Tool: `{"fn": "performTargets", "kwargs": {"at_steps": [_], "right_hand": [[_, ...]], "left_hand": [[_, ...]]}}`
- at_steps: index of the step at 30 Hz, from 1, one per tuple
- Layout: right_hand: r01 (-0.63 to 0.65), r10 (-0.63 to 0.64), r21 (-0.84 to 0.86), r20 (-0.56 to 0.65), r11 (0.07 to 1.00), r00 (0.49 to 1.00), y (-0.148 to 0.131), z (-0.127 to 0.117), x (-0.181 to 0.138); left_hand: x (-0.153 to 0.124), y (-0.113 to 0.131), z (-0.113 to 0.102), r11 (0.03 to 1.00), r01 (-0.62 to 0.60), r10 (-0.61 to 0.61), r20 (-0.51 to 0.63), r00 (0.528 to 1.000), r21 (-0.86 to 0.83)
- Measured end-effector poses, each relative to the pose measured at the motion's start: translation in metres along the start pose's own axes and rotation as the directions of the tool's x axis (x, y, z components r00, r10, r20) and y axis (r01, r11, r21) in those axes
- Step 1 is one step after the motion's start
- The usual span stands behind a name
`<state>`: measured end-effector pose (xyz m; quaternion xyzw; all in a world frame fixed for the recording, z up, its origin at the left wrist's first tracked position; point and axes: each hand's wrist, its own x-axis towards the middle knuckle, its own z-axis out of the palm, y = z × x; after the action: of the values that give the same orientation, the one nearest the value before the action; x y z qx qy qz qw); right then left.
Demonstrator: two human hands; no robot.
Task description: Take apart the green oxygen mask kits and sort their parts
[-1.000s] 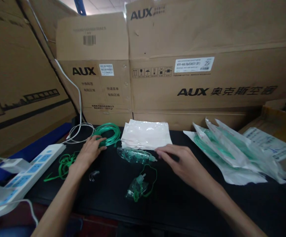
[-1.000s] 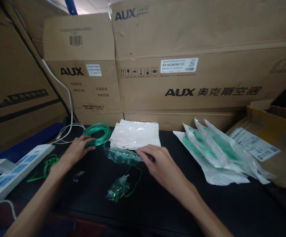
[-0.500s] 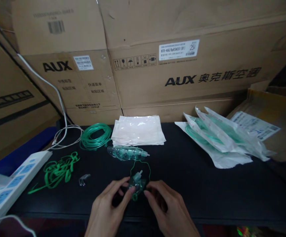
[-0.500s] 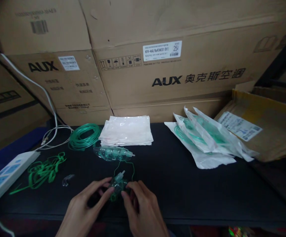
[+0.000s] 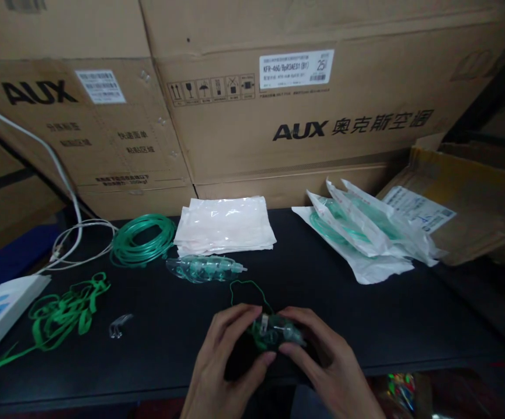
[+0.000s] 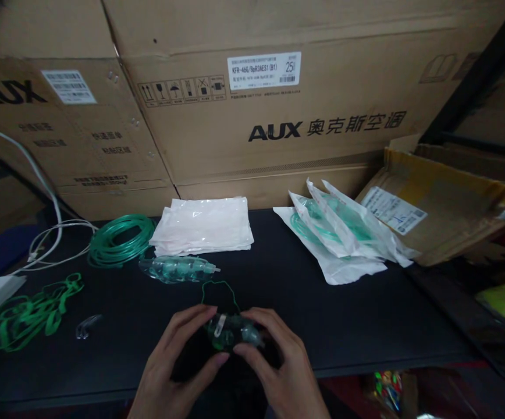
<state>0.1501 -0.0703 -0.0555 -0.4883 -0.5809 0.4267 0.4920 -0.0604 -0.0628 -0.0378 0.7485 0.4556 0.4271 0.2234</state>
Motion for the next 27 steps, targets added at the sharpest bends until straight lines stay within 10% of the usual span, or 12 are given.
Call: {"fn": "performTargets", "kwargs": {"at_steps": [14, 27], "right_hand": [[-0.329, 0.302, 0.347, 0.131, 0.878, 0.944, -0.014, -0.014, 0.016], [0.12, -0.117, 0.021, -0.107, 0.993, 0.987, 0.003, 0.006, 0.024]], "left_hand": [[0.034, -0.008, 0.02, 0.982, -0.127, 0.137, 0.059, 0.989, -0.141], [0.026, -0.02, 0.014, 0.997, 0.025, -0.014, -0.138, 0.99, 0.073]]}}
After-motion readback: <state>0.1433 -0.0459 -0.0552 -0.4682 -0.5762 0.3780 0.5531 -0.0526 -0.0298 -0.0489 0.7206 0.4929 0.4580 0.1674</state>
